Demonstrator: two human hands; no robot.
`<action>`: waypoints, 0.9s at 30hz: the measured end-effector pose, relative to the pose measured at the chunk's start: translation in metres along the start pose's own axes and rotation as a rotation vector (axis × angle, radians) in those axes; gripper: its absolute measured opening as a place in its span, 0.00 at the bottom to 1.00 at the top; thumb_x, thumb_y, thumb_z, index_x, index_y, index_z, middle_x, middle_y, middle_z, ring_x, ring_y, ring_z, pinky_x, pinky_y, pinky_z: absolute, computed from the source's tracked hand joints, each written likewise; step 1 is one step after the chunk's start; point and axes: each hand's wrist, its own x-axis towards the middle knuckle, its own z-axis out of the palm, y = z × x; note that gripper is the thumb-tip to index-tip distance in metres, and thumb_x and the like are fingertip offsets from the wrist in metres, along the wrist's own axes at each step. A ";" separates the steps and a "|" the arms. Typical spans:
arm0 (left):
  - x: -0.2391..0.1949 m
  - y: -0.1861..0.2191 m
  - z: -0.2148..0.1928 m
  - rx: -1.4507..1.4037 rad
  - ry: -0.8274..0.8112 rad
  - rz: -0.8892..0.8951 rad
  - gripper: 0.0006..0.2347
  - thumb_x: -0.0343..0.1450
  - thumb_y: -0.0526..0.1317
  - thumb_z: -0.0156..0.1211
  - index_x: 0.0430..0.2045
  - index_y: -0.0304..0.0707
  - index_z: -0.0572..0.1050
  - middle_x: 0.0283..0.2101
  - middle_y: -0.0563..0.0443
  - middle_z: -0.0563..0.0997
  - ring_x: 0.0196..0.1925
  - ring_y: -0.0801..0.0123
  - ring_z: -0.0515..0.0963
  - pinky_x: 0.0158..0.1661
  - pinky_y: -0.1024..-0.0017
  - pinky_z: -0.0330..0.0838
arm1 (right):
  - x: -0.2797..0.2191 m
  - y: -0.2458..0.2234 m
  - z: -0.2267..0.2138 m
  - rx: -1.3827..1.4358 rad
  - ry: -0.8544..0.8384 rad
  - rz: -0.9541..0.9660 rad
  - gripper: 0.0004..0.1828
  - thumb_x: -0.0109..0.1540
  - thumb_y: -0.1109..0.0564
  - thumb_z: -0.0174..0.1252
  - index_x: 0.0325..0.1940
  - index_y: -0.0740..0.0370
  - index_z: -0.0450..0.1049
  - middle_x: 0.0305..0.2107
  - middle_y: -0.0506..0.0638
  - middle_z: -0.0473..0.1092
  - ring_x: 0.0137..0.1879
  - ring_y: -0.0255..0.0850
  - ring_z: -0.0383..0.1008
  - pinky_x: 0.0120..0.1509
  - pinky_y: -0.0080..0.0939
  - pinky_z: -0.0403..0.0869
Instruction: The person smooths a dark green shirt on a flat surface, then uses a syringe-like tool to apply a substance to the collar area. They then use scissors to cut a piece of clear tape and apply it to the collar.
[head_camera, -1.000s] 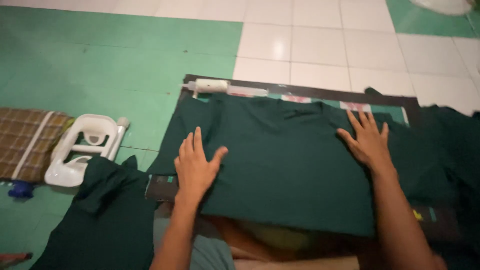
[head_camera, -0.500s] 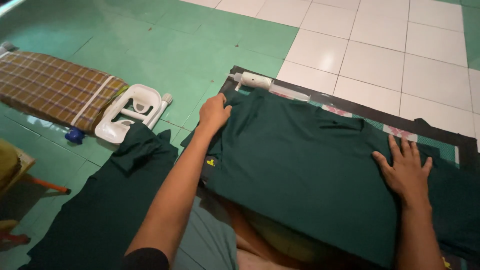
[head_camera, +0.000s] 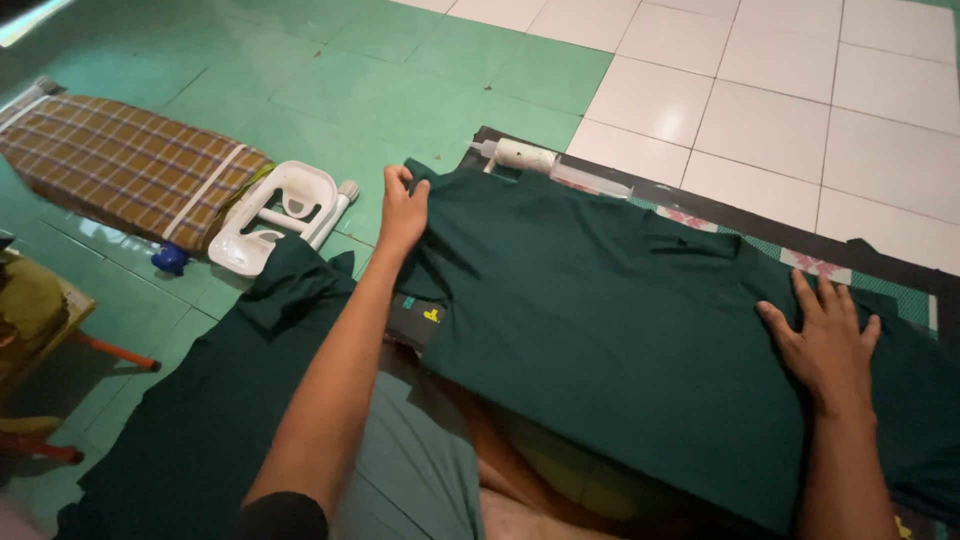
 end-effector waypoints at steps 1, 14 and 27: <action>-0.003 -0.002 -0.006 0.127 -0.012 0.208 0.09 0.77 0.44 0.51 0.43 0.46 0.58 0.40 0.49 0.65 0.38 0.56 0.70 0.38 0.60 0.62 | 0.000 0.000 0.001 -0.003 0.009 0.000 0.44 0.64 0.26 0.38 0.81 0.44 0.52 0.78 0.55 0.47 0.83 0.52 0.40 0.78 0.73 0.38; 0.026 -0.047 -0.061 0.633 0.025 0.288 0.21 0.66 0.42 0.74 0.45 0.44 0.67 0.36 0.49 0.74 0.38 0.52 0.77 0.32 0.53 0.65 | 0.002 0.005 0.009 -0.003 0.081 -0.022 0.44 0.64 0.27 0.42 0.80 0.48 0.56 0.78 0.57 0.50 0.82 0.55 0.43 0.77 0.75 0.39; -0.019 0.000 -0.033 1.177 -0.182 0.066 0.25 0.75 0.65 0.55 0.36 0.38 0.73 0.34 0.46 0.80 0.32 0.50 0.80 0.29 0.58 0.72 | 0.002 0.010 0.012 -0.007 0.121 -0.084 0.44 0.65 0.26 0.41 0.80 0.49 0.58 0.77 0.58 0.53 0.81 0.58 0.46 0.75 0.77 0.42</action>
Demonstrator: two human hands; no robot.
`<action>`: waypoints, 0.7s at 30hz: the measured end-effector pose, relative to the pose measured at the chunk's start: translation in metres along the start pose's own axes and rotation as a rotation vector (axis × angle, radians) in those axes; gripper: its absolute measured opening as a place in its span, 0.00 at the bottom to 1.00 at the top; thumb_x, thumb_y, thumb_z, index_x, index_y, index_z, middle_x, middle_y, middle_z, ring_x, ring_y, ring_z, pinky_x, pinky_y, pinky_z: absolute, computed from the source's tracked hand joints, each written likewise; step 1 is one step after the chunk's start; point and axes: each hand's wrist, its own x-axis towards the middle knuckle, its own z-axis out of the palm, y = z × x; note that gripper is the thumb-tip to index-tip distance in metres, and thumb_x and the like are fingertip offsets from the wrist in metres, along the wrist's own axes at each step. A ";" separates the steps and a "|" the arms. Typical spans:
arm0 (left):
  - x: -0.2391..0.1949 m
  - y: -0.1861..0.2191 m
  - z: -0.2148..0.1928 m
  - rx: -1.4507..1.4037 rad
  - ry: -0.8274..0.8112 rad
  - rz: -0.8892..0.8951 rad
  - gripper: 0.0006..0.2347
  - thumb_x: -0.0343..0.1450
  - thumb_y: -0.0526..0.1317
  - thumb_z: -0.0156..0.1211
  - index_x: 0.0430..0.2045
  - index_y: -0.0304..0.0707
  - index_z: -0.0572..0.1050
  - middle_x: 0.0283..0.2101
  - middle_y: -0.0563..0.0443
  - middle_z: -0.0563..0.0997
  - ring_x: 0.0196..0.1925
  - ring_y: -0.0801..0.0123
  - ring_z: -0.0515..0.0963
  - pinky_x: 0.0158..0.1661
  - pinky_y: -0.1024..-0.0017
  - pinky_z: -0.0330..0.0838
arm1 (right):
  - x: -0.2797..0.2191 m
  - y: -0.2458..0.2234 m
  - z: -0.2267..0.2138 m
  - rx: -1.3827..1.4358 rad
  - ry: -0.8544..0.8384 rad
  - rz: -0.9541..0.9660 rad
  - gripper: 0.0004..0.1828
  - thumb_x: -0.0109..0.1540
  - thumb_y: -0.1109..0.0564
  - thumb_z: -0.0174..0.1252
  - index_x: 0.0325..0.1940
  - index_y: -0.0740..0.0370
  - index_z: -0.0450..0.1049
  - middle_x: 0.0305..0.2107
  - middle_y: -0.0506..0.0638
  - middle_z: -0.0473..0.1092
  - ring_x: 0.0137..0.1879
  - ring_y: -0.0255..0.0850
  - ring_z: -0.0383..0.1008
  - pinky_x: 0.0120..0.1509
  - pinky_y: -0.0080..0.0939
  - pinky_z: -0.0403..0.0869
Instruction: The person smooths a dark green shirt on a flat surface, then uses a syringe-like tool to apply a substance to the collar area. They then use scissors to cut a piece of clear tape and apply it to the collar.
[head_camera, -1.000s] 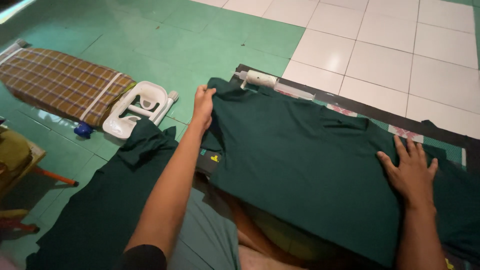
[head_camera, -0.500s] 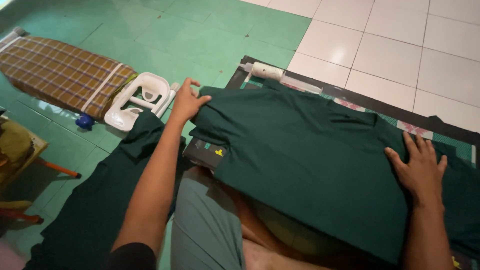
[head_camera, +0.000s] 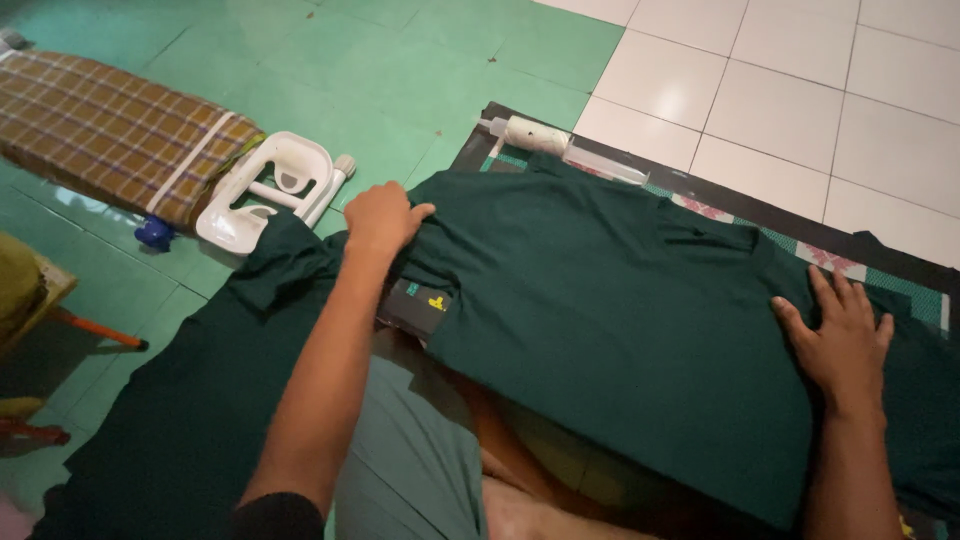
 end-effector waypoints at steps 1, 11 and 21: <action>-0.004 -0.007 0.000 -0.010 -0.042 -0.032 0.27 0.74 0.66 0.53 0.38 0.36 0.75 0.39 0.43 0.81 0.38 0.45 0.81 0.33 0.54 0.74 | -0.001 -0.007 -0.005 0.005 -0.022 0.035 0.43 0.65 0.28 0.41 0.80 0.49 0.57 0.77 0.58 0.51 0.81 0.57 0.45 0.76 0.75 0.41; -0.042 -0.037 -0.004 -0.684 0.157 0.100 0.20 0.75 0.53 0.58 0.25 0.46 0.55 0.27 0.56 0.57 0.30 0.68 0.59 0.33 0.66 0.52 | -0.002 -0.008 -0.004 0.020 -0.013 0.060 0.44 0.65 0.28 0.44 0.80 0.51 0.58 0.76 0.60 0.53 0.81 0.57 0.45 0.77 0.71 0.39; -0.031 -0.065 0.028 -0.654 -0.086 -0.025 0.15 0.73 0.44 0.60 0.47 0.44 0.62 0.49 0.40 0.75 0.50 0.45 0.77 0.48 0.53 0.68 | 0.003 0.002 0.004 -0.018 -0.004 0.047 0.43 0.66 0.29 0.44 0.80 0.52 0.59 0.76 0.61 0.54 0.80 0.58 0.47 0.76 0.73 0.41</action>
